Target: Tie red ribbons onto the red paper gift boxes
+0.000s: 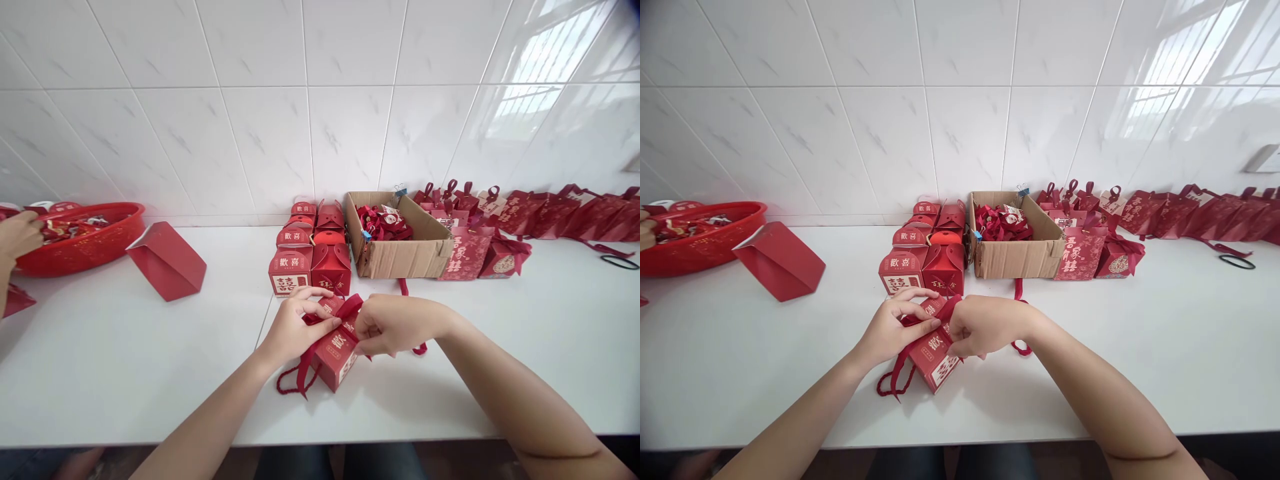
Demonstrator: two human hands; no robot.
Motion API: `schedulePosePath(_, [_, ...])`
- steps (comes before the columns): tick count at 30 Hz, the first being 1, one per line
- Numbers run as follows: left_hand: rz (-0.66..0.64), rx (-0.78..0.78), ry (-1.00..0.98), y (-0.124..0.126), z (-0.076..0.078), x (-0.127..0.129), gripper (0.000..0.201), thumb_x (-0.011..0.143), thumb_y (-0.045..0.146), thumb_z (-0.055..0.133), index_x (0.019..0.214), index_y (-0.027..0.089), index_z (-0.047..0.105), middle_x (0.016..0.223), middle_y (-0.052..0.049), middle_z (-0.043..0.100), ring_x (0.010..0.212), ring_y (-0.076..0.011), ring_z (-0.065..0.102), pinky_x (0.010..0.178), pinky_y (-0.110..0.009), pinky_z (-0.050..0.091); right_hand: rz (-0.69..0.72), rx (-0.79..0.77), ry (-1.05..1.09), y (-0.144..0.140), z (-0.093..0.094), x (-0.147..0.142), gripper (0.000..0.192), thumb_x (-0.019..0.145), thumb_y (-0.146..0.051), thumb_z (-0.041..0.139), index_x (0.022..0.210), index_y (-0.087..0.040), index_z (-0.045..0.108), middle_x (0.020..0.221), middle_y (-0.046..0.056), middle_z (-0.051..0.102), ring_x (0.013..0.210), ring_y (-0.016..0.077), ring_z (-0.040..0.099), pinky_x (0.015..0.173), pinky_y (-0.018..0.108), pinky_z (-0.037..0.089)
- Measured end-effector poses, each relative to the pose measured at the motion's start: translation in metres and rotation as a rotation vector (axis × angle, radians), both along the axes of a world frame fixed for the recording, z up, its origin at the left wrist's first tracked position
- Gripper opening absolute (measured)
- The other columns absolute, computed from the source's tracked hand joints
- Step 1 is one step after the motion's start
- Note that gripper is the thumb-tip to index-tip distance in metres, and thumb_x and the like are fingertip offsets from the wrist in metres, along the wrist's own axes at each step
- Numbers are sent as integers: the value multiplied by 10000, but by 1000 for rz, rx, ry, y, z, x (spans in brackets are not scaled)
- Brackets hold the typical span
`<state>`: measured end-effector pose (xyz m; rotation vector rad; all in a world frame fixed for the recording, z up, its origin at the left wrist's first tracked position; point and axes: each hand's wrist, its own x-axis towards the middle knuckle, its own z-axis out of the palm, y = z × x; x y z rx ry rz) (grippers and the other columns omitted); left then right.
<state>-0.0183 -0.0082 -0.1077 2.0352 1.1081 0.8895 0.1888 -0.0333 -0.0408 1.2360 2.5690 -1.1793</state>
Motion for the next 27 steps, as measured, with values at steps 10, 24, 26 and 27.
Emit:
schedulePosePath(10, [-40, -51, -4, 3, 2, 0, 197, 750, 348, 697, 625, 197, 677, 1183, -69, 591, 1046, -243, 588, 958, -411, 449, 122, -70, 29, 2, 0, 0, 273, 804, -220, 554, 552, -148, 477, 497, -49, 498, 405, 33, 387, 424, 189, 287])
schedulePosePath(24, [35, -126, -212, 11, 5, -13, 263, 853, 296, 376, 637, 188, 481, 930, -51, 601, 994, -219, 533, 872, -325, 409, -374, 267, 606, 17, 4, 25, 256, 846, -396, 596, 758, -158, 562, 684, -11, 511, 596, 87, 420, 530, 225, 339])
schedulePosePath(26, [11, -131, -164, 14, 4, -16, 183, 794, 258, 378, 637, 191, 443, 910, -48, 575, 990, -228, 511, 849, -329, 396, -330, 298, 590, 19, -1, 16, 165, 862, -324, 573, 874, -162, 606, 832, 25, 602, 714, 119, 515, 631, 241, 420])
schedulePosePath(27, [-8, -132, -140, 14, 4, -16, 146, 770, 248, 378, 648, 192, 438, 921, -48, 568, 990, -231, 500, 846, -334, 386, -294, 307, 580, 19, -4, 11, 140, 864, -282, 561, 919, -165, 616, 906, 37, 625, 776, 132, 547, 688, 252, 445])
